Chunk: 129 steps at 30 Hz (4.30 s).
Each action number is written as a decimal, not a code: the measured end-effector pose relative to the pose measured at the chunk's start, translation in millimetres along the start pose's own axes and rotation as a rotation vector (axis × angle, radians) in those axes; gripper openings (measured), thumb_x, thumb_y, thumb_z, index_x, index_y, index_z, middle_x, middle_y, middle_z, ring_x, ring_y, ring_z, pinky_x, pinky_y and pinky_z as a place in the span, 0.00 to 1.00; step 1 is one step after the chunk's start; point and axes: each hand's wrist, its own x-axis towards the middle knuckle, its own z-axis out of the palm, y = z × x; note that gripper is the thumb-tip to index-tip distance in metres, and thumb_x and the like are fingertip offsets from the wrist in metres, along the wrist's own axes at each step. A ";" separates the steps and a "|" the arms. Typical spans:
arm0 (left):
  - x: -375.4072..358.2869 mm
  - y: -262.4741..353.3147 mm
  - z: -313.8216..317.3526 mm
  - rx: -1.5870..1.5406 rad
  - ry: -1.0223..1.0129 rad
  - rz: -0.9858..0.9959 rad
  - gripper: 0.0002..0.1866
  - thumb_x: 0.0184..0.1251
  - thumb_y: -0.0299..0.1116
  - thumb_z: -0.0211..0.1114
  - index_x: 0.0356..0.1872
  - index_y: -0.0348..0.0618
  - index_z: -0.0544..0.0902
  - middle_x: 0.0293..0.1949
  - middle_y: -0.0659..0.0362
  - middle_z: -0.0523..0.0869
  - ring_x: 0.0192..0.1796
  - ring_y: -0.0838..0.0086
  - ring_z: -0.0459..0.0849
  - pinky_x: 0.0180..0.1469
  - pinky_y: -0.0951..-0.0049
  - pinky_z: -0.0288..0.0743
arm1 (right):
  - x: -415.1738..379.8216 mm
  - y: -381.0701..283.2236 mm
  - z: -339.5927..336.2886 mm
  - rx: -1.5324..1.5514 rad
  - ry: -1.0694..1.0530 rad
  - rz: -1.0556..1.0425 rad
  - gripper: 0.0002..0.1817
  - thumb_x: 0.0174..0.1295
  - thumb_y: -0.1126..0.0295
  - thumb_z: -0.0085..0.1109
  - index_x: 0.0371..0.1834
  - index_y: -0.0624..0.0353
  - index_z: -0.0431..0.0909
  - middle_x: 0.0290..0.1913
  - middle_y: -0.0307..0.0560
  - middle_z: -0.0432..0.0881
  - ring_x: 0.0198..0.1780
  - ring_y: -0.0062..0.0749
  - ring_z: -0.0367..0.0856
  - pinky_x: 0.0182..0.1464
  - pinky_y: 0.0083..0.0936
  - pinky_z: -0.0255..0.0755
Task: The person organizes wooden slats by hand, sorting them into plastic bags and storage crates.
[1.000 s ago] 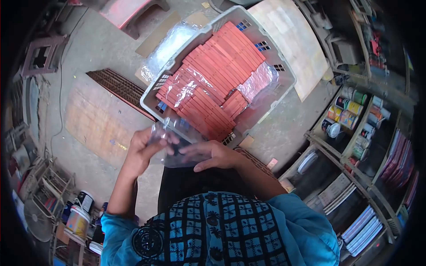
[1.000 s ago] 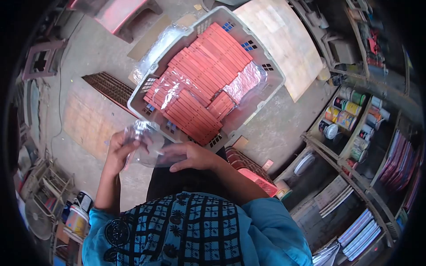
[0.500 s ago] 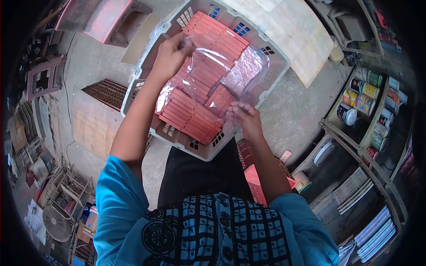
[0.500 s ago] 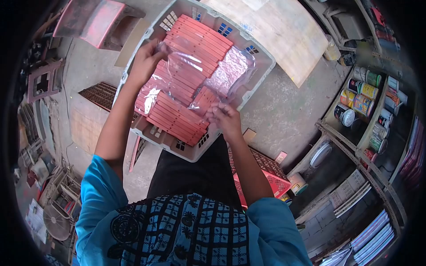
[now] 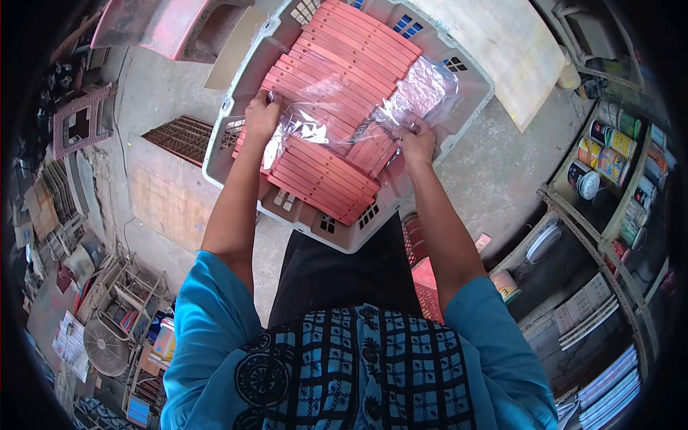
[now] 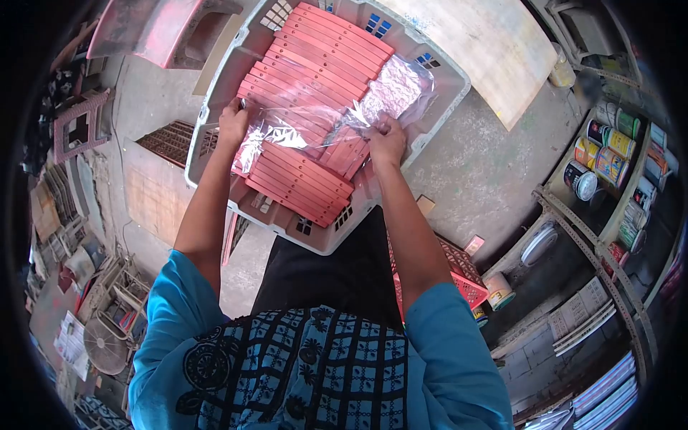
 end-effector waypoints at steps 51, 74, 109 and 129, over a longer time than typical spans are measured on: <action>-75.7 0.7 37.6 0.526 -0.062 0.446 0.33 0.60 0.48 0.50 0.68 0.65 0.51 0.70 0.54 0.46 0.71 0.57 0.47 0.67 0.44 0.37 | -79.3 -22.1 14.6 -1.131 -0.380 -0.675 0.30 0.45 0.71 0.64 0.55 0.56 0.66 0.59 0.47 0.60 0.60 0.42 0.61 0.57 0.38 0.60; -273.5 -82.7 -158.8 -0.197 -0.141 0.551 0.37 0.47 0.26 0.54 0.64 0.44 0.57 0.63 0.44 0.60 0.62 0.50 0.64 0.62 0.59 0.60 | -258.0 -15.2 -1.9 -0.751 -0.300 -0.844 0.22 0.52 0.75 0.53 0.53 0.65 0.67 0.56 0.67 0.63 0.58 0.61 0.63 0.59 0.41 0.59; -799.8 -327.8 -292.2 -0.443 0.828 -0.511 0.22 0.62 0.41 0.51 0.55 0.43 0.72 0.50 0.45 0.77 0.53 0.53 0.74 0.56 0.61 0.66 | -665.7 38.5 236.1 -1.718 -1.949 -1.217 0.15 0.55 0.69 0.55 0.45 0.65 0.75 0.38 0.59 0.80 0.41 0.47 0.79 0.44 0.33 0.72; -1041.3 -448.6 -83.4 -1.994 2.383 -0.937 0.21 0.62 0.41 0.45 0.52 0.41 0.75 0.50 0.54 0.79 0.51 0.68 0.77 0.52 0.66 0.68 | -1150.2 404.0 401.3 -1.575 -1.875 0.207 0.12 0.61 0.65 0.44 0.44 0.57 0.70 0.40 0.47 0.74 0.41 0.39 0.73 0.44 0.47 0.68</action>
